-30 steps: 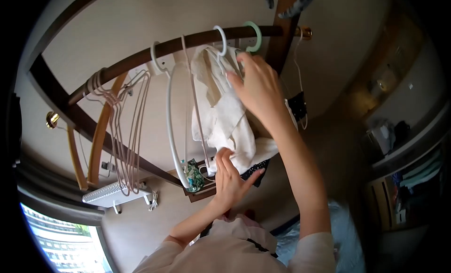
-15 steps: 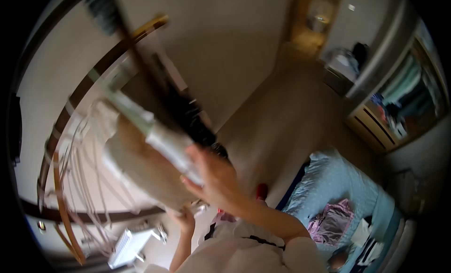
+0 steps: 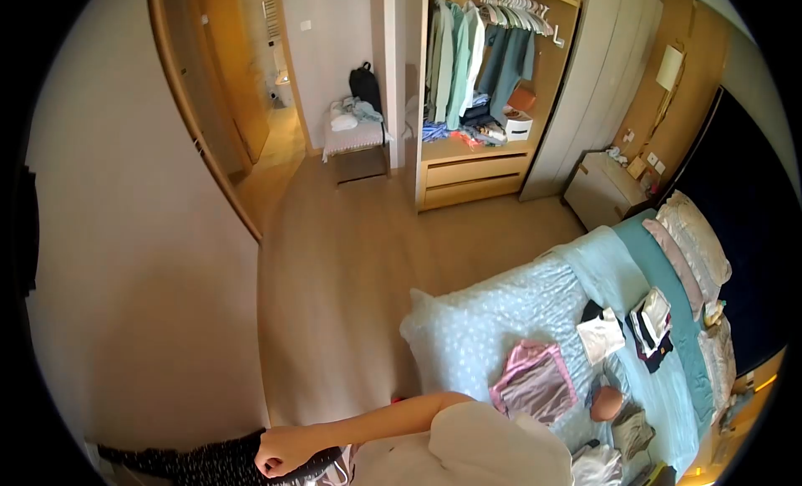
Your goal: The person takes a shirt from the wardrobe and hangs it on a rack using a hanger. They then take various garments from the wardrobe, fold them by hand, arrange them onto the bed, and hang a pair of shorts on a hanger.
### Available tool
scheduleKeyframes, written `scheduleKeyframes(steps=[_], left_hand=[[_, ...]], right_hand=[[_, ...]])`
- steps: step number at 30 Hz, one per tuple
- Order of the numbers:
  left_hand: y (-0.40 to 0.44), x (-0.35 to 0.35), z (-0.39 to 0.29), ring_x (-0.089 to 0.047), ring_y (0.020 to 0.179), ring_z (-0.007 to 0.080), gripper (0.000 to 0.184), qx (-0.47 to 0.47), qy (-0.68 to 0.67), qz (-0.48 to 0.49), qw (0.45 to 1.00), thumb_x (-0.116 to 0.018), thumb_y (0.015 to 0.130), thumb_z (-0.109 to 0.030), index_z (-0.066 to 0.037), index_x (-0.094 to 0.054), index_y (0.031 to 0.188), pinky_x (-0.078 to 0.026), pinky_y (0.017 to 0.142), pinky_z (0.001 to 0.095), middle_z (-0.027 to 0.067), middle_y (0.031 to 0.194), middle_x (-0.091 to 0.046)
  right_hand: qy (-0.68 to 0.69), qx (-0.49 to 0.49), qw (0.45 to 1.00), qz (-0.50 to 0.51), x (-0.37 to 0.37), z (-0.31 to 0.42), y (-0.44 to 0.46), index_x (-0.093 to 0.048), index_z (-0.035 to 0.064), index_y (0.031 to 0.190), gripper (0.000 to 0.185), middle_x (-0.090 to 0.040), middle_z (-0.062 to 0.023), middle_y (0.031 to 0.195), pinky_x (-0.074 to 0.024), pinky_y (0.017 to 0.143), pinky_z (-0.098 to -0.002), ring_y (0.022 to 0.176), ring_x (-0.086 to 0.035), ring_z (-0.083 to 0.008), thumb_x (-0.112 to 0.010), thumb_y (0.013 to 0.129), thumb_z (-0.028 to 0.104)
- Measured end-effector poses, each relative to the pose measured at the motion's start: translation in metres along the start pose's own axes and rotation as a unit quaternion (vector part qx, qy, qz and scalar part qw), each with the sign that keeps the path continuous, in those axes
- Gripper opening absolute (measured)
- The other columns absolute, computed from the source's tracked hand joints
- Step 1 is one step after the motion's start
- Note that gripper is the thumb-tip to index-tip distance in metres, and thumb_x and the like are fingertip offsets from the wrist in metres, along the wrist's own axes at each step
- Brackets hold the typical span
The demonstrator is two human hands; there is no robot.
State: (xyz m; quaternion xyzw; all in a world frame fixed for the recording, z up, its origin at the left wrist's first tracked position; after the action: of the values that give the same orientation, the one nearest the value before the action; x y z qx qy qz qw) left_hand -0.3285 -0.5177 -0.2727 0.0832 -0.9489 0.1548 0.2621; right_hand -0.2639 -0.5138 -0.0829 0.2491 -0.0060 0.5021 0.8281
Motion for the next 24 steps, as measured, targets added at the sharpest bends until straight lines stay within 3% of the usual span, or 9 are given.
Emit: scheduleKeyframes(steps=[6, 8, 10, 12, 14, 16, 18, 20, 24], left_hand=[[0.103, -0.074, -0.058, -0.062, 0.084, 0.0182, 0.026, -0.006, 0.018, 0.099, 0.995, -0.051, 0.090, -0.017, 0.003, -0.057, 0.105, -0.048, 0.072, 0.0295, 0.0135, 0.093, -0.065], [0.144, -0.098, -0.075, -0.062, 0.085, 0.0185, 0.026, -0.016, 0.024, 0.125, 0.992, -0.051, 0.090, -0.017, 0.003, -0.057, 0.105, -0.048, 0.073, 0.0294, 0.0136, 0.093, -0.065], [0.189, -0.122, -0.094, -0.062, 0.086, 0.0188, 0.025, -0.039, 0.026, 0.155, 0.987, -0.051, 0.090, -0.017, 0.002, -0.057, 0.106, -0.048, 0.073, 0.0294, 0.0136, 0.094, -0.065], [0.240, -0.149, -0.126, -0.063, 0.087, 0.0192, 0.025, -0.096, 0.034, 0.193, 0.976, -0.050, 0.090, -0.016, 0.002, -0.057, 0.106, -0.049, 0.074, 0.0293, 0.0137, 0.095, -0.065], [0.287, -0.189, -0.190, -0.063, 0.089, 0.0210, 0.025, -0.149, 0.060, 0.237, 0.958, -0.051, 0.090, -0.017, 0.001, -0.058, 0.106, -0.048, 0.076, 0.0306, 0.0136, 0.097, -0.065], [0.329, -0.239, -0.261, -0.062, 0.094, 0.0262, 0.027, -0.212, 0.109, 0.294, 0.926, -0.052, 0.089, -0.020, -0.001, -0.058, 0.107, -0.047, 0.079, 0.0346, 0.0135, 0.102, -0.064], [0.366, -0.304, -0.308, -0.062, 0.089, 0.0290, 0.026, -0.299, 0.128, 0.338, 0.883, -0.051, 0.089, -0.021, -0.002, -0.059, 0.105, -0.047, 0.079, 0.0351, 0.0166, 0.094, -0.064], [0.373, -0.367, -0.377, -0.061, 0.092, 0.0309, 0.025, -0.351, 0.165, 0.398, 0.832, -0.052, 0.088, -0.019, -0.003, -0.058, 0.106, -0.047, 0.079, 0.0357, 0.0170, 0.098, -0.063], [0.380, -0.509, -0.473, -0.061, 0.093, 0.0310, 0.024, -0.384, 0.145, 0.502, 0.762, -0.051, 0.088, -0.016, -0.003, -0.057, 0.108, -0.046, 0.081, 0.0352, 0.0162, 0.100, -0.063]], right_hand=[[0.051, -0.018, 0.997, -0.057, 0.162, -0.019, -0.030, -0.064, 0.0053, 0.081, 0.015, -0.060, -0.0057, 0.059, -0.0407, 0.049, -0.0296, 0.052, -0.055, -0.0172, -0.059, 0.080, 0.020], [0.011, -0.064, 0.994, -0.090, 0.232, -0.035, -0.052, -0.059, 0.0052, 0.101, 0.024, -0.059, -0.0090, 0.067, -0.0416, 0.052, -0.0309, 0.054, -0.052, -0.0186, -0.058, 0.082, 0.019], [-0.047, -0.114, 0.982, -0.145, 0.298, -0.069, -0.081, -0.062, 0.0025, 0.090, 0.020, -0.059, -0.0089, 0.068, -0.0397, 0.051, -0.0314, 0.055, -0.052, -0.0180, -0.059, 0.082, 0.021], [-0.063, -0.162, 0.963, -0.204, 0.366, -0.097, -0.124, -0.062, 0.0037, 0.093, 0.019, -0.061, -0.0095, 0.070, -0.0414, 0.052, -0.0299, 0.056, -0.053, -0.0182, -0.059, 0.083, 0.020], [-0.119, -0.199, 0.924, -0.303, 0.438, -0.108, -0.178, -0.064, 0.0055, 0.095, 0.019, -0.064, -0.0080, 0.075, -0.0436, 0.055, -0.0271, 0.059, -0.056, -0.0180, -0.059, 0.084, 0.021], [-0.144, -0.309, 0.866, -0.365, 0.491, -0.114, -0.237, -0.065, 0.0069, 0.096, 0.019, -0.066, -0.0072, 0.078, -0.0456, 0.058, -0.0251, 0.062, -0.059, -0.0164, -0.060, 0.084, 0.021], [-0.131, -0.298, 0.790, -0.519, 0.533, -0.097, -0.294, -0.066, 0.0070, 0.092, 0.018, -0.062, -0.0058, 0.066, -0.0425, 0.052, -0.0274, 0.054, -0.055, -0.0129, -0.063, 0.083, 0.022], [-0.070, -0.308, 0.717, -0.622, 0.549, -0.110, -0.357, -0.066, 0.0060, 0.093, 0.019, -0.064, -0.0057, 0.069, -0.0439, 0.055, -0.0256, 0.058, -0.055, -0.0092, -0.064, 0.082, 0.022], [-0.032, -0.377, 0.625, -0.683, 0.580, -0.119, -0.449, -0.066, 0.0051, 0.096, 0.016, -0.066, -0.0037, 0.080, -0.0470, 0.062, -0.0241, 0.070, -0.060, -0.0086, -0.061, 0.083, 0.014]])
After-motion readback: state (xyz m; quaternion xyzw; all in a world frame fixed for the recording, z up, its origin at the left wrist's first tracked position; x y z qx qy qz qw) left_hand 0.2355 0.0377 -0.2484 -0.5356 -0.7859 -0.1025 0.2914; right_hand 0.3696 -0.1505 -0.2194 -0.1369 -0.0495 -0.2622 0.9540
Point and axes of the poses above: each hand's wrist, its own y-axis towards the middle knuckle, its own x-axis out of the back of the hand, z = x × y, the point moved 10 cm from there along y, towards the middle knuckle
